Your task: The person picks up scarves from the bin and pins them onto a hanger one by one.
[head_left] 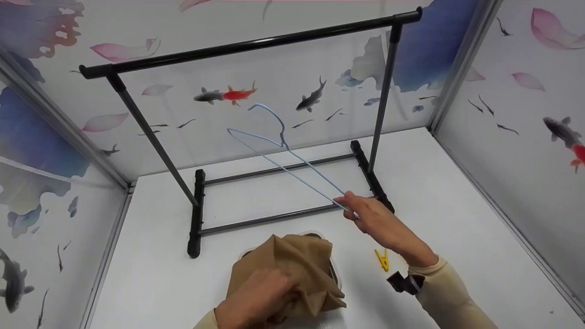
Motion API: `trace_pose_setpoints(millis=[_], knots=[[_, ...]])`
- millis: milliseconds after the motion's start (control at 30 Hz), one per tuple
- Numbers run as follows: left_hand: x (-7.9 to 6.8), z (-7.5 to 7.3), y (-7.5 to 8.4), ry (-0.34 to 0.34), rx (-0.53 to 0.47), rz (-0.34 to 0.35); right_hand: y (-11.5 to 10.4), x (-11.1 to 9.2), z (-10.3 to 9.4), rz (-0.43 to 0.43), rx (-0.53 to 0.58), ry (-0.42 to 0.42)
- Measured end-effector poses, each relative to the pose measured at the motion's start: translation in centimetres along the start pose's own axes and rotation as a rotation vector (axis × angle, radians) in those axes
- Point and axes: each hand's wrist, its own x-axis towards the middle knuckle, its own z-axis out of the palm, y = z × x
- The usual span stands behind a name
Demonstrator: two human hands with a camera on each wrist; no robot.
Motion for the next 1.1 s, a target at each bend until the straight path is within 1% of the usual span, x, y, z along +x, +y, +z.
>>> trace_pose_setpoints(millis=[67, 133, 167, 233, 300, 367, 400, 467, 500, 567, 633, 700, 733, 800, 833, 900, 967, 1033, 1100], knots=[[0.4, 0.2, -0.9, 0.109, 0.099, -0.073, 0.1, 0.1, 0.4, 0.006, 0.000, 0.000], [1.2, 0.3, -2.3, 0.174, 0.147, -0.130, 0.1, 0.1, 0.7, 0.011, 0.015, -0.009], [1.5, 0.4, -2.9, 0.177, 0.162, -0.149, 0.2, 0.1, 0.8, 0.012, 0.024, -0.013], [2.0, 0.6, -3.9, 0.113, 0.105, -0.171, 0.2, 0.0, 1.0, 0.016, 0.036, -0.024], [2.1, 1.1, -4.4, 0.054, 0.097, -0.187, 0.3, -0.1, 1.1, 0.020, 0.040, -0.029], [1.9, 1.5, -4.4, 0.037, 0.134, -0.200, 0.4, 0.0, 1.1, 0.027, 0.023, -0.021], [1.8, 1.6, -4.3, 0.055, 0.173, -0.191, 0.5, 0.0, 1.1, 0.029, 0.015, -0.016], [1.5, 1.2, -3.9, 0.133, 0.259, -0.170, 0.5, 0.0, 0.9, 0.027, 0.006, -0.010], [1.3, 0.7, -3.6, 0.192, 0.297, -0.151, 0.6, 0.0, 0.8, 0.022, 0.011, -0.007], [1.1, -0.9, -3.0, 0.321, 0.344, -0.109, 0.7, 0.1, 0.5, 0.002, 0.022, -0.001], [0.8, -3.1, -2.2, 0.465, 0.351, -0.083, 0.7, 0.2, 0.2, -0.022, 0.031, -0.004], [0.4, -5.5, -1.6, 0.595, 0.287, -0.071, 0.7, 0.2, 0.1, -0.034, 0.030, -0.004], [0.3, -6.6, -1.3, 0.643, 0.234, -0.068, 0.6, 0.2, 0.1, -0.040, 0.025, -0.005], [0.2, -8.5, -1.0, 0.704, 0.089, -0.058, 0.5, 0.2, 0.2, -0.036, 0.012, -0.007], [0.2, -9.4, -1.0, 0.719, 0.002, -0.047, 0.4, 0.1, 0.3, -0.034, 0.005, -0.004], [0.5, -10.7, -1.2, 0.718, -0.145, -0.028, 0.2, 0.1, 0.5, -0.035, -0.012, -0.002], [1.1, -11.7, -1.7, 0.688, -0.245, -0.025, 0.0, 0.0, 0.7, -0.046, -0.032, -0.004], [1.7, -12.2, -2.2, 0.653, -0.291, -0.034, -0.2, 0.0, 1.0, -0.061, -0.042, -0.011], [2.3, -12.3, -2.5, 0.627, -0.320, -0.071, -0.5, -0.1, 1.3, -0.081, -0.038, -0.026]])
